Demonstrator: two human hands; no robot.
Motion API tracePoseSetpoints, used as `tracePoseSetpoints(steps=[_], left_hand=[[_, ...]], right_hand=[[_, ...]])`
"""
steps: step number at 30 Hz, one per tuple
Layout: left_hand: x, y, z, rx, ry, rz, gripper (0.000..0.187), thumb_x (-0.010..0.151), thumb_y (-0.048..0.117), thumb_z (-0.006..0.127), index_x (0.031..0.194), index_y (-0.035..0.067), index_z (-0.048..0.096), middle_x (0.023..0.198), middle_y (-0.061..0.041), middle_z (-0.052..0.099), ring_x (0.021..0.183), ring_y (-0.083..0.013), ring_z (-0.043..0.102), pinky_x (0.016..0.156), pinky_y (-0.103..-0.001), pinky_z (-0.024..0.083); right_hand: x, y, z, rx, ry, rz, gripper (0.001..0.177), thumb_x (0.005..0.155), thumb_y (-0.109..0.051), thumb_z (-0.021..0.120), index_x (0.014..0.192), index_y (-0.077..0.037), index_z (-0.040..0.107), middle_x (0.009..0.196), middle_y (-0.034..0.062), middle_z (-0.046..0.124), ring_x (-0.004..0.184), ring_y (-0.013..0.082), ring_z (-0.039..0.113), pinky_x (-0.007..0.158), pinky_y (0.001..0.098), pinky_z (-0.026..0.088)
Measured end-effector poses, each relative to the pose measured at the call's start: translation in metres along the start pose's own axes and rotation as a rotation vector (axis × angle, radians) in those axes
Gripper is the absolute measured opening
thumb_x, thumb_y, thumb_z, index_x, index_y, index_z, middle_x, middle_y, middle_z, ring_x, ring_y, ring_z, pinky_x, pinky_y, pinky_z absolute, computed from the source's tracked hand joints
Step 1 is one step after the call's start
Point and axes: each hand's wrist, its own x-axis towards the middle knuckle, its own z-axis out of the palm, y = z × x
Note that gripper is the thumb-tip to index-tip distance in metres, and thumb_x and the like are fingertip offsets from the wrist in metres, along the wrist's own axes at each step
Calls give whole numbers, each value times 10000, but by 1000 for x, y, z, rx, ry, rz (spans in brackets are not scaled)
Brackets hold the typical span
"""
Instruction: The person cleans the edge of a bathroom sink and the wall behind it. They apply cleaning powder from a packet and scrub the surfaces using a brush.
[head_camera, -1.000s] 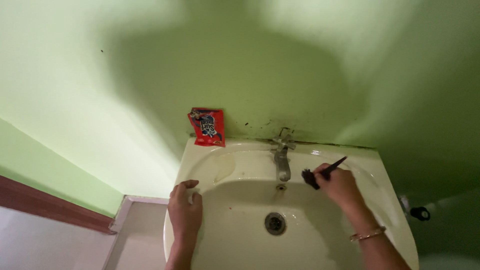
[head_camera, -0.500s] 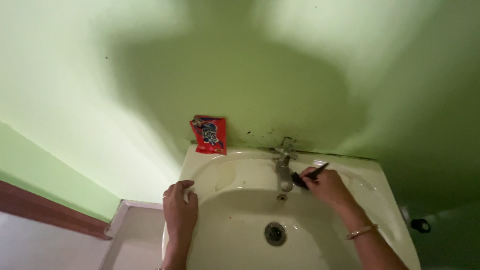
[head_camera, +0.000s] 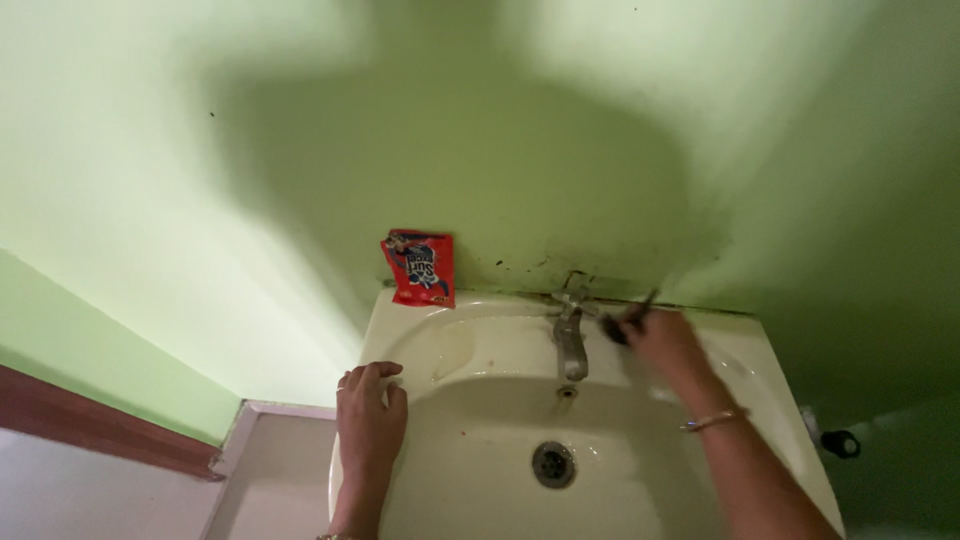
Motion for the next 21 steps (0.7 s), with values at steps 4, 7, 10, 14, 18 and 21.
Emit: tracePoseSetpoints(steps=[4,7,10,14,18,21], left_hand=[[-1,0,-4,-57,40,-34,196,846,49,622,1019,46,714,1016,-130,706,1029,-328,622,924,-438,491],[0,0,-3,-67,45,-60,186,851,55,631,1016,48,717,1000,-118,716,1014,-318,630,909,-434,496],[1,0,-2,-91,69,-29,194,839,49,638,1014,50,723,1006,-121,717,1021,-317,632,904,-434,499],[-1,-2,-4,-59,74,-16,193,849,44,636,1019,53,728,990,-125,715,1015,-317,634,914,-438,499],[-2,-3,-5,-73,59,-83,199,850,44,633,1022,58,730,980,-118,719,1008,-313,637,903,-436,502],[0,-3,-4,-88,60,-83,193,852,47,635,1022,57,725,992,-116,716,1003,-310,638,901,-433,505]], right_hand=[[-19,83,-47,-181,77,240,447,985,-422,586,951,-31,800,833,185,784,735,328,756,742,438,590],[-41,85,-63,-210,73,436,496,1054,-415,573,937,7,806,815,217,793,722,345,778,732,432,618],[-67,24,-31,0,148,240,318,961,-337,640,998,-57,785,875,159,784,778,300,758,753,431,598],[-93,-60,3,34,12,77,237,937,-265,619,994,-90,768,864,123,778,761,255,746,752,381,601],[-91,-47,-9,16,21,225,322,983,-337,616,951,-59,775,826,133,769,732,230,757,734,377,624],[-88,5,-44,-76,115,332,365,1016,-351,576,971,-54,784,758,145,777,661,265,759,689,392,632]])
